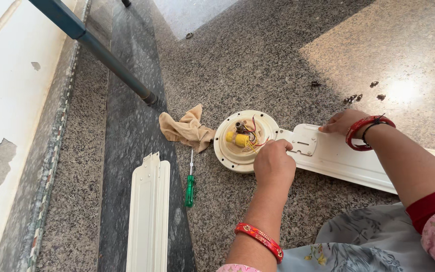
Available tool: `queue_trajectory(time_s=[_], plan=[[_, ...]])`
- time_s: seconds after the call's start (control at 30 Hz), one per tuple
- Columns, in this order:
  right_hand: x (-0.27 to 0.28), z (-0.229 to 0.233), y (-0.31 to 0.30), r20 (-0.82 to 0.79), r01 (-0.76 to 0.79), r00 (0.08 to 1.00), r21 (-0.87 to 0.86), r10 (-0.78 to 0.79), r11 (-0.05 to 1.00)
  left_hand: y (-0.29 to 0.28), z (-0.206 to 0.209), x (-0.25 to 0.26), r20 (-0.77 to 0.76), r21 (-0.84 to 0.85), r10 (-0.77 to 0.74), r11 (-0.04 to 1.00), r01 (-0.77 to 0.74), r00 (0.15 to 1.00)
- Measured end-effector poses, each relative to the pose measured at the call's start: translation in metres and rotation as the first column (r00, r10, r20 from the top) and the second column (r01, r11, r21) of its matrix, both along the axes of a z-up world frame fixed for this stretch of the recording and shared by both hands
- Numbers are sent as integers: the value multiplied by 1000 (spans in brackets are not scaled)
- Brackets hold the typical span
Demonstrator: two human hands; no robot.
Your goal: The person uses a screwdriver to remove screws from the base of an electric fan, detaches the fan blade assembly, and wipes the base with a cloth. The person then reattaches the blade assembly and tightens the screws.
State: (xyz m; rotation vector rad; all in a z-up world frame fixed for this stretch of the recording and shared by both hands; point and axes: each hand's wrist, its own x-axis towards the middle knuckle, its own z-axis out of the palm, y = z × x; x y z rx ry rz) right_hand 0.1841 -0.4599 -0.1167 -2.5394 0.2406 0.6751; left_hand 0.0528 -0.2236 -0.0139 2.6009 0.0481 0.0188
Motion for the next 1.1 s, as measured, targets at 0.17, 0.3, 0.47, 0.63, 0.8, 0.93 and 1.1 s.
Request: queue_trajectory(time_s=[0.17,0.3,0.47,0.63,0.8,0.93,1.1], plan=[[7,-33,-18,21,-27,999,29,27,999,-9,-13,-6,-260,-154,257,940,-303,931],[14,-40,-18,41,-75,996,2,74,997,-14,-23,-9,-372,-305,317,846,-437,873],[15,-19,-10,40,-18,999,2,18,1000,-26,-35,-4,-514,-672,184,520,-527,838],[2,45,1,127,86,987,131,-103,988,-40,-32,-5,-459,-845,14,303,-442,888],[-23,118,15,240,199,919,404,-314,893,-59,-9,-11,-371,-919,-83,173,-353,925],[-44,154,33,323,171,876,486,-358,857,-61,22,-15,-316,-940,32,126,-317,948],[-59,178,44,359,55,887,540,-289,840,-35,77,-24,-273,-942,180,151,-300,945]])
